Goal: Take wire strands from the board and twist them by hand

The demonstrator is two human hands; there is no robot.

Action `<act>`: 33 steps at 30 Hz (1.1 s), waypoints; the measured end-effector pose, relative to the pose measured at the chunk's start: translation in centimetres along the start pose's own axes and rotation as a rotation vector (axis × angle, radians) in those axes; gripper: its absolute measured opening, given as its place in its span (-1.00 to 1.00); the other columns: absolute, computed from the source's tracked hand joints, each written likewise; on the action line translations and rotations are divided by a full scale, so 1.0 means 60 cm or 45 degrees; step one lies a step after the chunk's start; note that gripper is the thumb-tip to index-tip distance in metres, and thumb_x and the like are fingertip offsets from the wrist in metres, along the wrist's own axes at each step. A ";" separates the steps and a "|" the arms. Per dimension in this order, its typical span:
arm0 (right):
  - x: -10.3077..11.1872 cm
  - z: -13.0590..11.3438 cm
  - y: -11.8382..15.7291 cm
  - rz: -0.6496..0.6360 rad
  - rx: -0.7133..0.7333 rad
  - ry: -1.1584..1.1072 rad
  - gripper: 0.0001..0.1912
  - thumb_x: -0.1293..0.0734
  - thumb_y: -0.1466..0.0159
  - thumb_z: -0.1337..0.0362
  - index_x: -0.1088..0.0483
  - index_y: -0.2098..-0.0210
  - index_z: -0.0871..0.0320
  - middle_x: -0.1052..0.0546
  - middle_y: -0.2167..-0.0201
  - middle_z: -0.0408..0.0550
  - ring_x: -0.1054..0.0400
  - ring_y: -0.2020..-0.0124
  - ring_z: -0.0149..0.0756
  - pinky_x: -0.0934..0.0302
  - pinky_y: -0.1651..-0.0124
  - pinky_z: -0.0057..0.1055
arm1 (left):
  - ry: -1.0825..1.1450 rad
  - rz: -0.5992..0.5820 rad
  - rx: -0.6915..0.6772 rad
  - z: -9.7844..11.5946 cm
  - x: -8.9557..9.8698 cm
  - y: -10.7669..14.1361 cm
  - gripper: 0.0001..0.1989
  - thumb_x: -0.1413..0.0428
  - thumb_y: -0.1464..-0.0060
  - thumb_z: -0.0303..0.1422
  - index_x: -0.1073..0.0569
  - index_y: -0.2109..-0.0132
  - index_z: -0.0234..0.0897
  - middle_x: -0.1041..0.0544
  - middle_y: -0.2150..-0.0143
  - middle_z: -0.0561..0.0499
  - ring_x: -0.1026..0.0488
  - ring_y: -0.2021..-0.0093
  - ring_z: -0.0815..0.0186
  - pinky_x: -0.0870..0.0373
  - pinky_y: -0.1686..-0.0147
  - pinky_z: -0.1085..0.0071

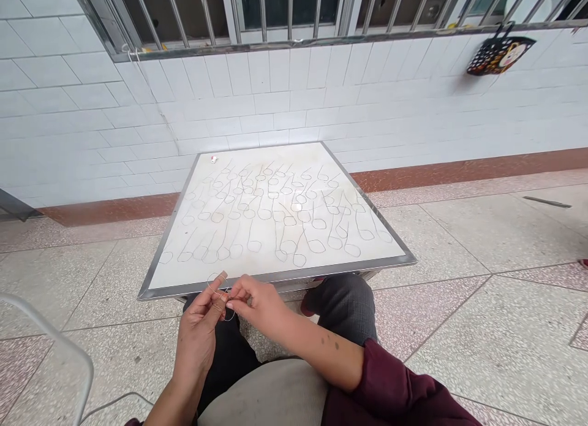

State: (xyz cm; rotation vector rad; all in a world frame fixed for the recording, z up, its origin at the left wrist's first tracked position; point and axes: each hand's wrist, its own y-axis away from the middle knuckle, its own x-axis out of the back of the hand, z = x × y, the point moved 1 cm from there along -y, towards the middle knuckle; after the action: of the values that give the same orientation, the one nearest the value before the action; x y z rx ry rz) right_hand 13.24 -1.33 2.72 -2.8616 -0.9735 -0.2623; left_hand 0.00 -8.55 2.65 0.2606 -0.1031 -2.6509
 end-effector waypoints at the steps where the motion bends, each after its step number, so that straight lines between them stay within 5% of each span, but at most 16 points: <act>1: -0.002 0.001 0.000 0.015 0.004 -0.021 -0.94 -0.37 -0.22 0.27 -0.39 0.34 0.09 -0.44 0.46 -0.23 -0.24 0.47 -0.44 -0.09 0.42 -0.50 | -0.026 -0.010 -0.012 0.000 0.001 0.000 -0.54 -0.26 -0.07 -0.18 -0.52 -0.13 -0.09 -0.39 0.39 0.13 -0.22 0.43 0.45 -0.25 0.34 0.53; 10: 0.000 -0.001 -0.002 0.050 -0.038 -0.245 -0.90 -0.35 -0.22 0.23 -0.37 0.35 0.11 -0.50 0.46 -0.20 -0.24 0.51 -0.46 -0.12 0.48 -0.52 | -0.097 -0.116 -0.031 0.002 0.003 0.000 -0.53 -0.11 -0.22 -0.12 -0.45 -0.21 -0.15 -0.52 0.16 -0.02 -0.36 0.25 0.29 -0.35 0.19 0.38; 27: 0.020 0.021 -0.029 0.179 -0.081 -0.571 -0.67 -0.43 -0.11 0.02 -0.33 0.35 0.12 -0.37 0.53 -0.24 -0.19 0.55 -0.46 -0.13 0.57 -0.52 | -0.129 -0.079 -0.033 -0.002 -0.002 -0.010 -0.51 -0.14 -0.17 -0.06 -0.48 -0.18 -0.15 -0.57 0.00 -0.09 -0.47 0.15 0.23 -0.44 0.16 0.34; 33: 0.081 0.060 -0.097 0.416 -0.170 -0.192 -0.80 -0.31 -0.20 0.11 -0.32 0.30 0.10 -0.41 0.45 -0.19 -0.31 0.42 -0.39 -0.21 0.49 -0.51 | -0.164 -0.060 -0.008 -0.014 0.014 -0.018 -0.47 -0.21 -0.06 0.00 -0.56 -0.08 -0.21 -0.60 0.04 -0.14 -0.48 0.19 0.20 -0.45 0.24 0.36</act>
State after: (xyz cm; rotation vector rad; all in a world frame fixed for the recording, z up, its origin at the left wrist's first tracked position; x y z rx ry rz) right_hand 13.91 6.70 0.40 -3.1391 -0.5092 -0.0855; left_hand -1.06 -7.97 1.56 0.0909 -0.1314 -2.7134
